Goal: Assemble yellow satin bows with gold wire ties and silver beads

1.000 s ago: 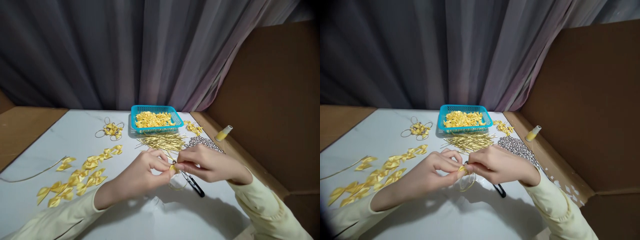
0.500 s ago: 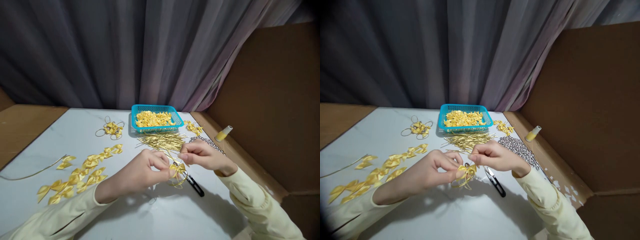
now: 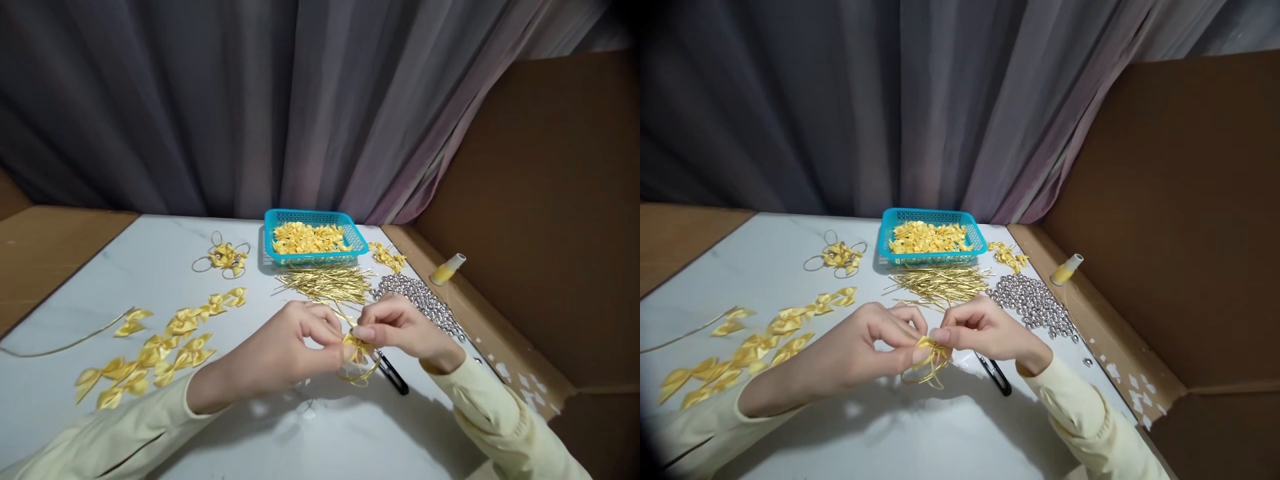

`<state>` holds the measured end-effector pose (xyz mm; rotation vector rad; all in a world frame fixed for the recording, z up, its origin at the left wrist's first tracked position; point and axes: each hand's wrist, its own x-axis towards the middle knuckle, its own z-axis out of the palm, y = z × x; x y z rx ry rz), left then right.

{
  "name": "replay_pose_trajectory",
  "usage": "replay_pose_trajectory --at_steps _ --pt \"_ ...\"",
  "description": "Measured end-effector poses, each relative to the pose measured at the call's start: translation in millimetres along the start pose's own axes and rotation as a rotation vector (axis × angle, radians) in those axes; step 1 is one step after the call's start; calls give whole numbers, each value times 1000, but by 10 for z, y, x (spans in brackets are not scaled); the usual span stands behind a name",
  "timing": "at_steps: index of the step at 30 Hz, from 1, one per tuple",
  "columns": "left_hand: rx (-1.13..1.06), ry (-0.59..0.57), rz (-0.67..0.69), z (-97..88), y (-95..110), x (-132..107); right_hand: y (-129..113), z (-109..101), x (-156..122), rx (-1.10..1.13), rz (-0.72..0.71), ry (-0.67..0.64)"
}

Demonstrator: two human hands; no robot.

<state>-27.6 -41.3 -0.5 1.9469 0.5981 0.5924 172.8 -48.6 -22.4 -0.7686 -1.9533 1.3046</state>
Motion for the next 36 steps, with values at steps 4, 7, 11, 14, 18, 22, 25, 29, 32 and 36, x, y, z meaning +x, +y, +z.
replay_pose_trajectory --at_steps 4,7,11,14,18,22,25,29,32,36 --pt "4 4 -15 12 1 -4 -18 18 12 -112 -42 5" --pt "4 -6 -43 42 -25 -11 -35 -7 7 -161 -66 98" --pt "-15 -41 -57 94 -66 -21 -63 -101 -18 -157 -91 330" --pt "-20 -38 -45 106 -77 -21 -85 -163 -24 -139 -97 386" --pt "-19 -73 -79 110 -87 -23 -127 -214 15 -59 -111 478" --pt "-16 -104 -65 124 -93 -21 -204 -263 87 -13 -135 540" --pt "-39 -100 -68 125 -85 -16 -245 -293 133 -24 -158 573" --pt "-67 -89 -58 123 -85 -17 -233 -306 160 9 -170 568" --pt "-59 -86 -37 131 -98 -21 -204 -309 163 41 -156 548" --pt "-32 -103 -20 144 -110 -20 -187 -319 158 62 -156 539"
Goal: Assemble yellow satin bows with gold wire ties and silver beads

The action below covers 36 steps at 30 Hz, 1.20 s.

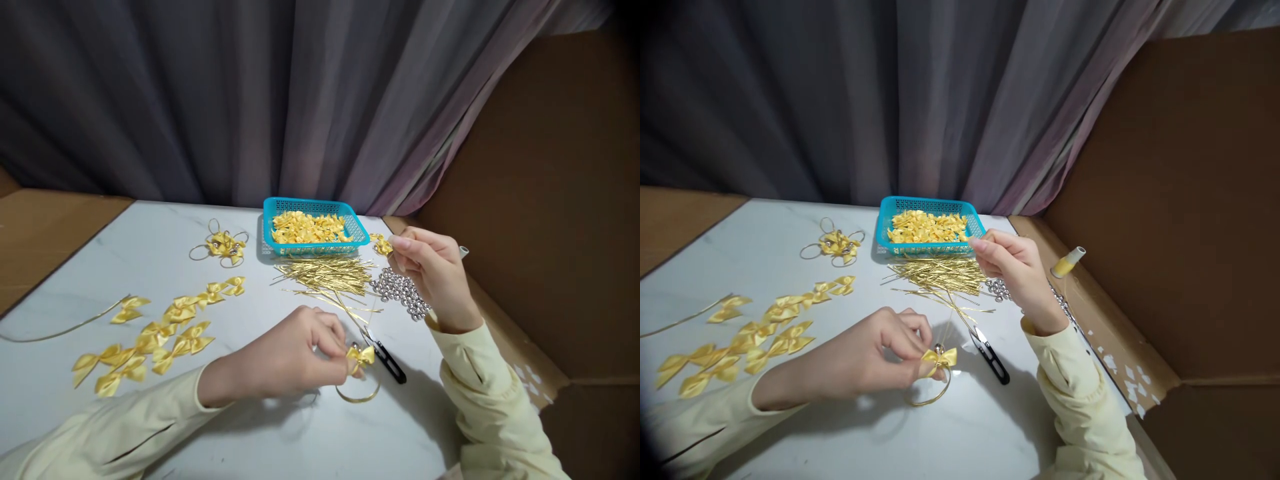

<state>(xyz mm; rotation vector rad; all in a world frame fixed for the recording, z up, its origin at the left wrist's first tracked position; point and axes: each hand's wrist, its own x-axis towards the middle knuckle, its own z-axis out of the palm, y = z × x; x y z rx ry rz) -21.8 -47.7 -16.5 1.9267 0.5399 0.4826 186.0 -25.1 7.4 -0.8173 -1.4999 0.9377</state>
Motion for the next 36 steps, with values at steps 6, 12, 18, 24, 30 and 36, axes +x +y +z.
replay_pose_trajectory --at_steps 6,12,18,24,30,36 --pt "87 -18 -29 -12 -5 11 -50 0 -48 -126 -51 -10" --pt "144 -12 -133 -82 -2 22 -170 21 -187 -221 -59 10" --pt "159 -21 -146 -145 8 23 -156 22 -348 -36 63 -84" --pt "222 -69 -143 -182 39 4 -65 150 -470 -309 257 -325" --pt "237 -97 -140 -193 46 -11 -62 247 -508 -526 193 -407" --pt "251 -105 -114 -205 31 0 -67 230 -562 -569 286 -502"
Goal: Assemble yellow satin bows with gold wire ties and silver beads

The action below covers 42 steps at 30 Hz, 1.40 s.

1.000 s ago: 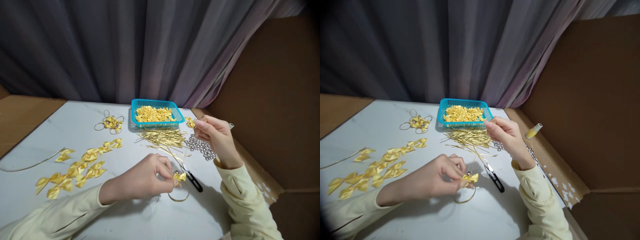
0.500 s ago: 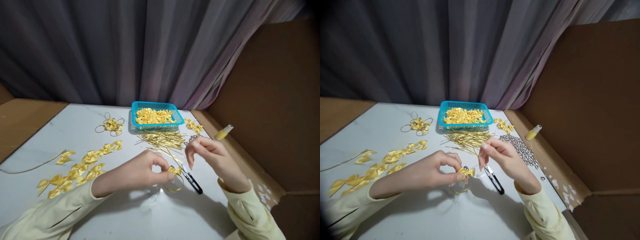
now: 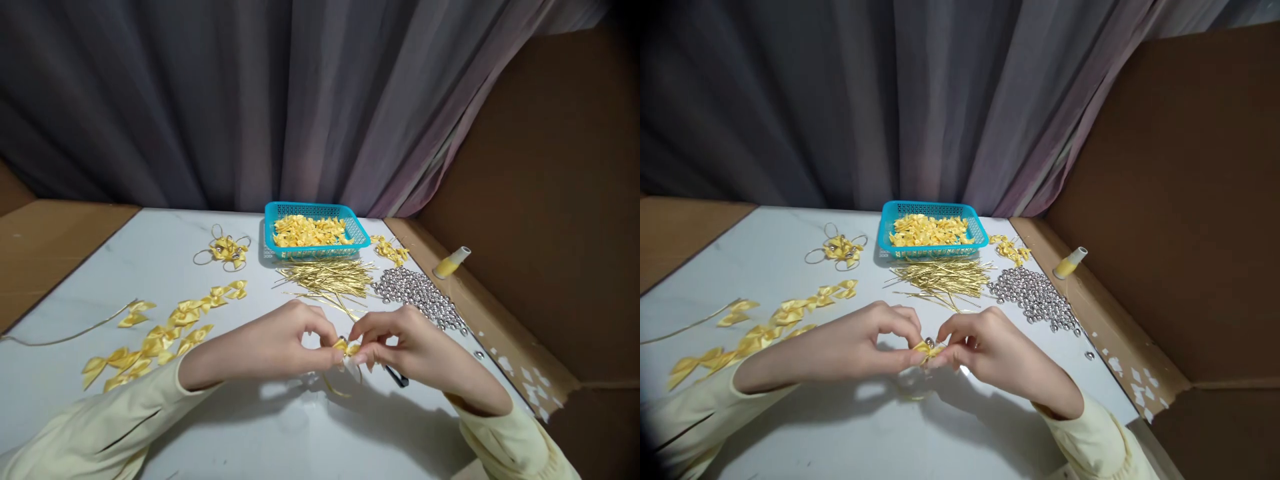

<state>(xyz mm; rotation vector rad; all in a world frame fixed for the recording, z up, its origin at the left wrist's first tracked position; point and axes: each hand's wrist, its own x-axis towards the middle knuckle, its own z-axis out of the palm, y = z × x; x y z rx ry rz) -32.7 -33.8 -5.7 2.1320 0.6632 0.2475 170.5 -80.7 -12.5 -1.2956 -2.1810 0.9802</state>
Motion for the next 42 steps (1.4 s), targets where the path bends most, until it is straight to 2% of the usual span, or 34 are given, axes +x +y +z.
replay_pose_trajectory --at_steps 5,12,17,20,23,25,27,32,35,37,40,42 --pt "16 5 1 2 1 -17 -45 4 -36 -129 -26 -42" --pt "45 -28 -33 9 11 -8 -83 -53 -15 -183 -142 -162" --pt "38 -48 -10 -1 17 -12 -74 -96 24 -186 -183 -169" --pt "37 -12 23 -1 -1 -14 -82 -147 12 -100 -96 -1" --pt "74 53 26 19 -32 -4 -138 -185 -59 48 -30 290" --pt "116 109 29 44 -51 10 -190 -177 -136 144 -69 457" --pt "170 183 40 74 -66 28 -235 -126 -221 237 -134 564" --pt "309 347 110 144 -80 68 -271 184 -351 434 -253 621" --pt "287 403 115 163 -64 75 -262 411 -323 534 -194 624" --pt "227 435 83 165 -40 74 -251 523 -272 556 -102 663" --pt "123 446 27 159 4 68 -231 612 -186 564 57 709" --pt "63 432 10 160 28 66 -221 639 -140 568 112 744"
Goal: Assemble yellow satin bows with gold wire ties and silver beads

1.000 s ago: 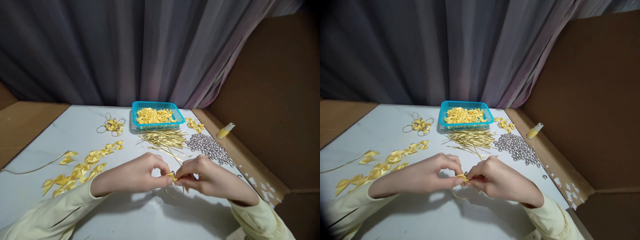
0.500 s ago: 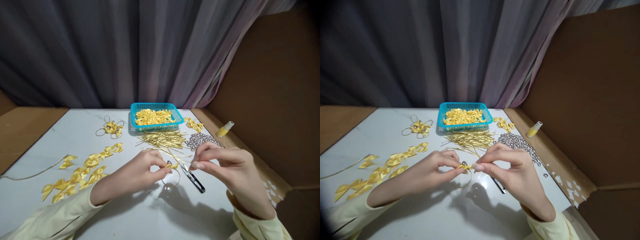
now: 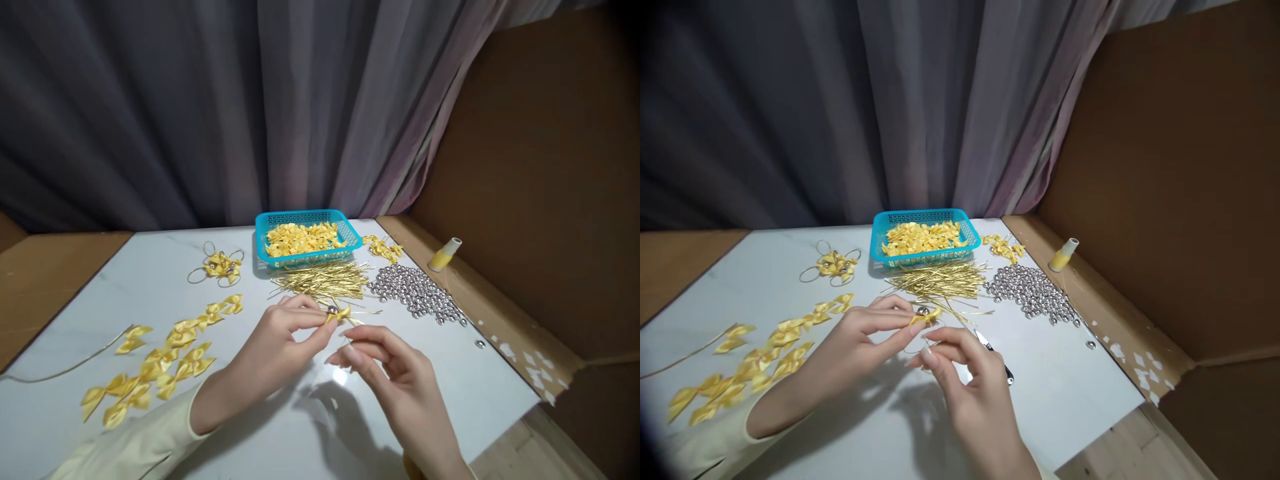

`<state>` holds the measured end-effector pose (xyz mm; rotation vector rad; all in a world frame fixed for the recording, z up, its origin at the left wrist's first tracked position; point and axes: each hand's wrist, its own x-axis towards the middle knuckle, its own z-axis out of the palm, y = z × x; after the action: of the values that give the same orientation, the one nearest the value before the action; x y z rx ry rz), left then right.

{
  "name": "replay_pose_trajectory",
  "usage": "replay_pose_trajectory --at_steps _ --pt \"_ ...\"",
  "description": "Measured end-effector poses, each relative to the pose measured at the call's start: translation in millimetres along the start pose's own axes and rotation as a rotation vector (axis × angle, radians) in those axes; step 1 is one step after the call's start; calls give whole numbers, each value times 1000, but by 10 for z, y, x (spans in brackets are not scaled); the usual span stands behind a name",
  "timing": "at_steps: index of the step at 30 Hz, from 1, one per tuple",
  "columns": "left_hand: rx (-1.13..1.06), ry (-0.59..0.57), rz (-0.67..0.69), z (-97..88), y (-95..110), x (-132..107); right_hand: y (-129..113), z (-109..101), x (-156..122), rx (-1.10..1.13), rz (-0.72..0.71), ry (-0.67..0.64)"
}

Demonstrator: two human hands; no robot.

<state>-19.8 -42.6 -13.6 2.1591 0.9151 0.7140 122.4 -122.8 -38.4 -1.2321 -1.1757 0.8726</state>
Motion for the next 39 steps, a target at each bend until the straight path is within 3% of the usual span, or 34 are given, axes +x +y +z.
replay_pose_trajectory --at_steps 10,19,30,39 --pt "-146 3 -61 42 4 -3 74 127 -19 -113 -28 130" --pt "-286 -88 -107 46 -6 8 180 129 18 -111 -8 113" --pt "-284 -56 -80 85 -25 12 185 154 10 -156 -22 111" --pt "-314 -14 -127 68 6 25 263 165 -4 -274 -137 66"
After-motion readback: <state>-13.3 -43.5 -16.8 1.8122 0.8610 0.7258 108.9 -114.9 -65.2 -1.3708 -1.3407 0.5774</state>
